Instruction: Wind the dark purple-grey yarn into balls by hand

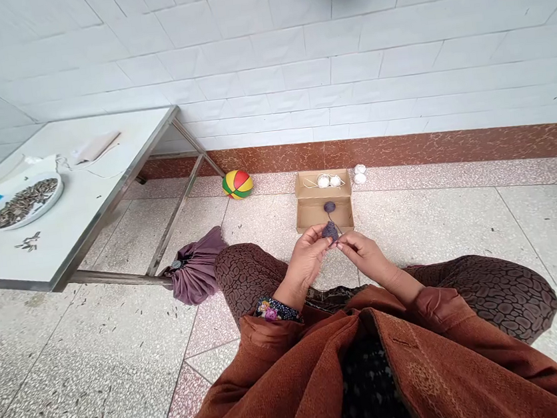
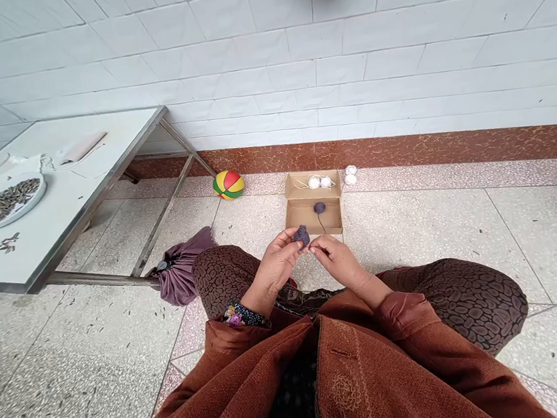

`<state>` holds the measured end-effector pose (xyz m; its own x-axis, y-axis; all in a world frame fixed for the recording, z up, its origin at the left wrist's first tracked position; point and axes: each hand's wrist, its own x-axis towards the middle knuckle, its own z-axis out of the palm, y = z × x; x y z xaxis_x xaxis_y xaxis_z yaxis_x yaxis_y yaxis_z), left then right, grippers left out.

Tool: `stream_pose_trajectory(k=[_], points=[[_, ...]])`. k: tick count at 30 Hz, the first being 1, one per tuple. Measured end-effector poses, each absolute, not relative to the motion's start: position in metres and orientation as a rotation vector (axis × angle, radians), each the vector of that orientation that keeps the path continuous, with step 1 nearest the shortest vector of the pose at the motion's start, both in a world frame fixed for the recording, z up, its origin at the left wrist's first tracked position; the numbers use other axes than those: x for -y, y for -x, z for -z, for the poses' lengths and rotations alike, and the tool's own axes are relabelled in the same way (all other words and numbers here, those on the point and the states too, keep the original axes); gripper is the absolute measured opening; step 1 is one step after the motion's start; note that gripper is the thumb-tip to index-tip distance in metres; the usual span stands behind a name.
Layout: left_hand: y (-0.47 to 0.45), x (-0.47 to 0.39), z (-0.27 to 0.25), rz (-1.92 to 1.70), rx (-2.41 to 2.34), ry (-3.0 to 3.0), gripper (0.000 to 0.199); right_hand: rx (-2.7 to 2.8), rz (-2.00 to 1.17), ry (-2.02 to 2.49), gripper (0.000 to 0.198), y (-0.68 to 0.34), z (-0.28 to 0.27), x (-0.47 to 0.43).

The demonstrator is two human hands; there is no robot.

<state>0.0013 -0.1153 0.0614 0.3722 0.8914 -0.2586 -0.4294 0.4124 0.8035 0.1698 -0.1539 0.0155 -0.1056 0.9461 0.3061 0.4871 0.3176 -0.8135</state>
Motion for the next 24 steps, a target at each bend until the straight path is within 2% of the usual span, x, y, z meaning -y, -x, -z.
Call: stream_pose_trajectory(k=[7,12,21,24], points=[[0.000,0.114,-0.052,-0.986,-0.928,-0.953,0.035,1.963,-0.576,1.172,0.019,-0.170,-0.041,0.157],[0.001,0.117,-0.057,-0.831,-0.872,-1.101,0.038,1.955,-0.508,1.163,0.022,-0.186,-0.058,0.137],[0.004,0.118,-0.062,-0.742,-0.643,-0.987,0.056,1.660,-0.691,1.288,0.023,-0.191,-0.027,0.126],[0.004,0.119,-0.065,-0.740,-0.631,-0.901,0.051,1.633,-0.720,1.318,0.024,-0.189,-0.017,0.133]])
